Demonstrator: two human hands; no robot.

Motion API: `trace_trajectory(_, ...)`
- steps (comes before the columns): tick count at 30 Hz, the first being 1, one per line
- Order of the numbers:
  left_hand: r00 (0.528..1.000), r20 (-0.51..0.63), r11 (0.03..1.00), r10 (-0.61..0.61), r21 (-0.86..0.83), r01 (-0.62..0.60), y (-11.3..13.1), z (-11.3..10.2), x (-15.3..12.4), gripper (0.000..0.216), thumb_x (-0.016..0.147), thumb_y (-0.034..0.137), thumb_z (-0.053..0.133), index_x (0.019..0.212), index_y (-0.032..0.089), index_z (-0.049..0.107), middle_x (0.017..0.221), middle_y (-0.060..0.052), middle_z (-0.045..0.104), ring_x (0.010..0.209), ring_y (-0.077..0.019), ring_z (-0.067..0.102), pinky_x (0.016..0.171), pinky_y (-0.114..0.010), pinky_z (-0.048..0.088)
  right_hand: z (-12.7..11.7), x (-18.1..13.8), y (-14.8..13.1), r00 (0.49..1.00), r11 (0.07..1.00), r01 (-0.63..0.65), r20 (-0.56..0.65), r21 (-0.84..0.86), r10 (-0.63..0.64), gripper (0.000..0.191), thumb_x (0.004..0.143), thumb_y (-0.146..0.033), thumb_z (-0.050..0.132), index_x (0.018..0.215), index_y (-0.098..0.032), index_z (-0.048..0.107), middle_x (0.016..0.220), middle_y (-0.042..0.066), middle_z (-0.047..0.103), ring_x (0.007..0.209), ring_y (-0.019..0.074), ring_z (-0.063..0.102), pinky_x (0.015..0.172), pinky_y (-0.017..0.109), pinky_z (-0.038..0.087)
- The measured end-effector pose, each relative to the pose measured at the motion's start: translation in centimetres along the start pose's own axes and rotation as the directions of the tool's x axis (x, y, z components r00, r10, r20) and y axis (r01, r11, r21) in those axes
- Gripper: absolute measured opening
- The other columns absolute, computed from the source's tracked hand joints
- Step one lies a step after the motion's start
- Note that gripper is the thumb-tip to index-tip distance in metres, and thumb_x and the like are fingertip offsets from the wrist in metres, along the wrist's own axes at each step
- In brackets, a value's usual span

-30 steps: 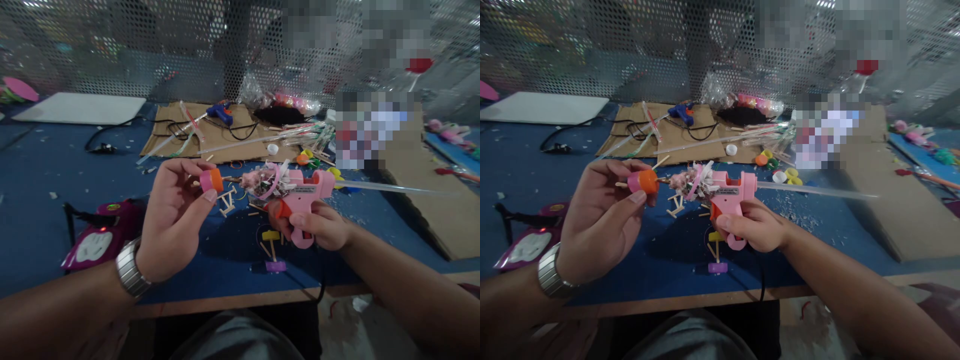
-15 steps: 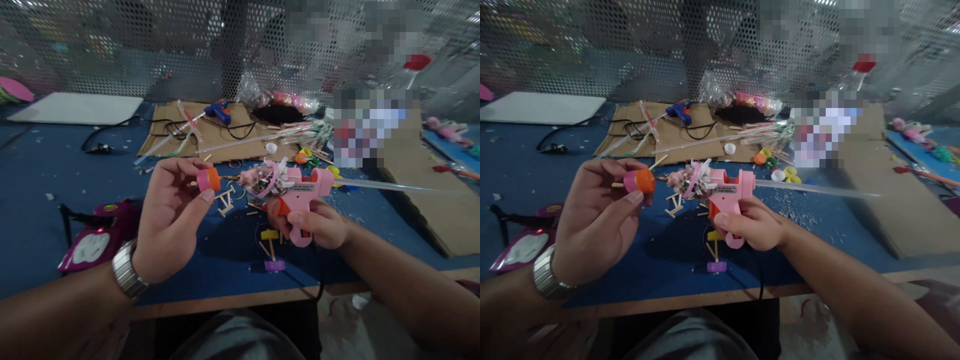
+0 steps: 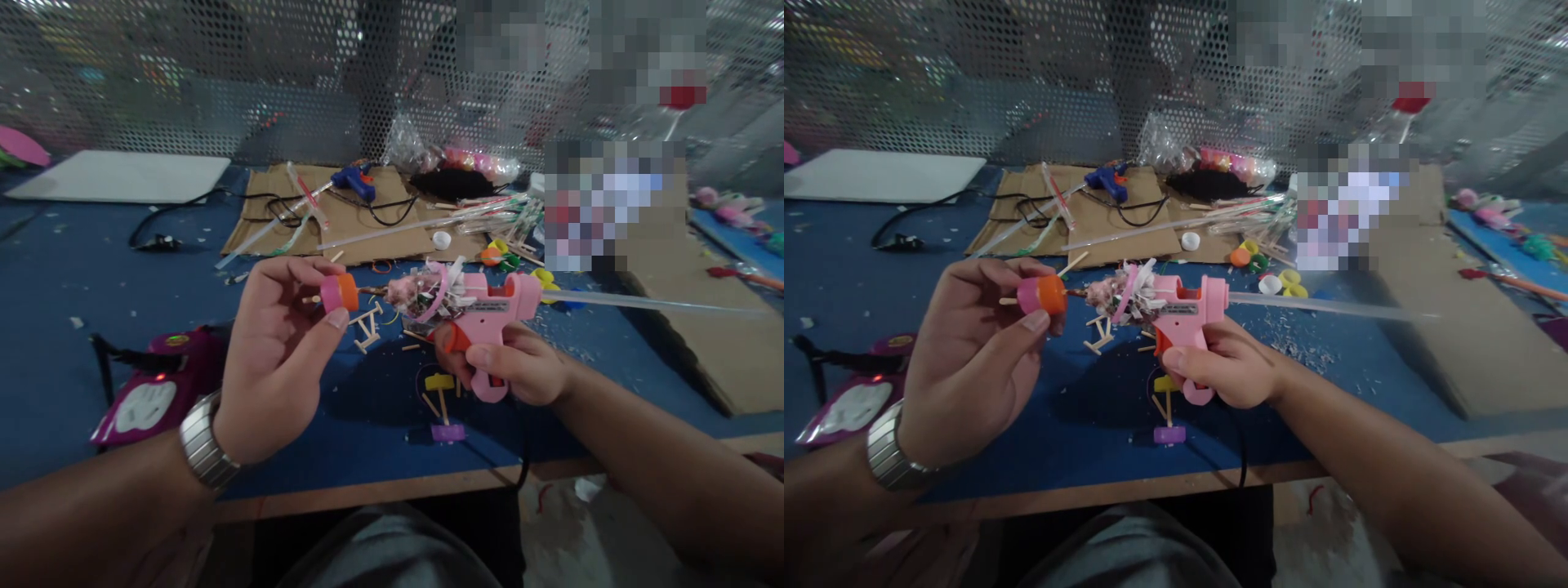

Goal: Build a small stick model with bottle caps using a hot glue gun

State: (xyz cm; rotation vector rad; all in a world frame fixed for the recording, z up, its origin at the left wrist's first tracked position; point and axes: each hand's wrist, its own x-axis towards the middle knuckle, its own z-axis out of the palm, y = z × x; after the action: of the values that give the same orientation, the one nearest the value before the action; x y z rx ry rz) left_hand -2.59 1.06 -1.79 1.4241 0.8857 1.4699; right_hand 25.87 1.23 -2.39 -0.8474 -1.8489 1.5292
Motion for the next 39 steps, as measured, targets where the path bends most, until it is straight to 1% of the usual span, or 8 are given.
trace_trajectory(4, 1.0, 0.003, 1.0, -0.002, -0.003, 0.002, -0.06, 0.07, 0.02, 0.029, 0.096, 0.031, 0.088, 0.115, 0.031, 0.065, 0.133, -0.005, 0.066, 0.121, -0.0273, 0.065, 0.092, -0.046, 0.058, -0.03, 0.0, 0.04, 1.0, 1.0, -0.024, -0.005, 0.015, 0.024, 0.062, 0.1, -0.076, 0.065, 0.078, -0.018, 0.065, 0.071, 0.002, 0.062, 0.066, 0.0166, 0.056, 0.063, 0.033, 0.044)
trace_trajectory(10, 1.0, 0.009, 1.0, 0.014, -0.005, -0.014, -0.09, 0.02, 0.02, 0.027, 0.097, 0.027, 0.085, 0.116, 0.031, 0.066, 0.134, -0.005, 0.067, 0.12, -0.0273, 0.065, 0.094, -0.048, 0.057, -0.09, 0.03, -0.02, 1.0, 1.0, -0.01, 0.003, 0.001, 0.01, 0.062, 0.101, -0.075, 0.064, 0.075, -0.019, 0.065, 0.072, 0.003, 0.062, 0.069, 0.0181, 0.056, 0.066, 0.035, 0.044)
trace_trajectory(16, 0.998, 0.034, 0.999, 0.049, 0.006, -0.049, -0.15, -0.08, 0.16, 0.023, 0.1, 0.023, 0.08, 0.117, 0.03, 0.067, 0.136, -0.006, 0.068, 0.127, -0.0282, 0.065, 0.105, -0.05, 0.056, -0.11, 0.12, 0.07, 0.999, 0.999, 0.001, 0.038, 0.032, -0.002, 0.06, 0.104, -0.072, 0.063, 0.075, -0.02, 0.064, 0.071, 0.001, 0.059, 0.067, 0.0165, 0.054, 0.064, 0.033, 0.042)
trace_trajectory(21, 0.997, 0.036, 0.997, 0.075, 0.01, -0.076, -0.46, -0.17, 0.25, 0.024, 0.101, 0.024, 0.08, 0.121, 0.031, 0.068, 0.137, -0.006, 0.07, 0.132, -0.0286, 0.065, 0.109, -0.051, 0.056, -0.05, 0.3, -0.18, 1.0, 1.0, 0.008, 0.027, 0.022, -0.008, 0.06, 0.104, -0.072, 0.063, 0.074, -0.02, 0.063, 0.07, 0.0, 0.059, 0.067, 0.0162, 0.055, 0.064, 0.033, 0.042)
trace_trajectory(25, 0.997, 0.048, 0.998, 0.058, 0.004, -0.058, -0.51, -0.2, 0.21, 0.022, 0.105, 0.027, 0.077, 0.124, 0.032, 0.068, 0.14, -0.005, 0.07, 0.134, -0.0278, 0.066, 0.111, -0.05, 0.057, -0.04, 0.34, -0.38, 0.999, 1.0, 0.011, 0.036, 0.022, -0.012, 0.061, 0.104, -0.072, 0.062, 0.073, -0.02, 0.064, 0.071, 0.001, 0.06, 0.067, 0.0163, 0.055, 0.065, 0.033, 0.043)
trace_trajectory(32, 0.996, 0.071, 0.999, 0.05, -0.009, -0.05, -0.64, -0.19, 0.27, 0.023, 0.107, 0.029, 0.077, 0.128, 0.033, 0.068, 0.144, -0.004, 0.072, 0.137, -0.0264, 0.066, 0.124, -0.054, 0.052, -0.05, 0.27, -0.35, 0.999, 0.999, -0.001, 0.038, 0.034, -0.001, 0.061, 0.103, -0.072, 0.064, 0.073, -0.02, 0.064, 0.07, 0.0, 0.06, 0.066, 0.0156, 0.054, 0.064, 0.032, 0.043)
trace_trajectory(36, 0.997, 0.07, 1.0, 0.022, -0.019, -0.021, -0.46, -0.08, 0.26, 0.024, 0.105, 0.033, 0.079, 0.127, 0.035, 0.068, 0.144, -0.002, 0.073, 0.138, -0.0266, 0.066, 0.123, -0.054, 0.053, -0.06, 0.34, -0.32, 0.999, 0.999, -0.002, 0.037, 0.034, 0.001, 0.061, 0.103, -0.072, 0.064, 0.073, -0.02, 0.063, 0.07, 0.0, 0.06, 0.066, 0.0158, 0.055, 0.064, 0.032, 0.042)
trace_trajectory(39, 0.998, 0.07, 1.0, -0.003, -0.03, 0.005, -0.43, -0.02, 0.25, 0.023, 0.106, 0.032, 0.079, 0.126, 0.035, 0.068, 0.144, -0.001, 0.073, 0.136, -0.0254, 0.066, 0.116, -0.048, 0.055, -0.05, 0.43, -0.4, 0.999, 1.0, 0.0, 0.034, 0.029, -0.001, 0.061, 0.104, -0.072, 0.063, 0.072, -0.019, 0.063, 0.07, 0.0, 0.06, 0.067, 0.0162, 0.055, 0.064, 0.033, 0.042)
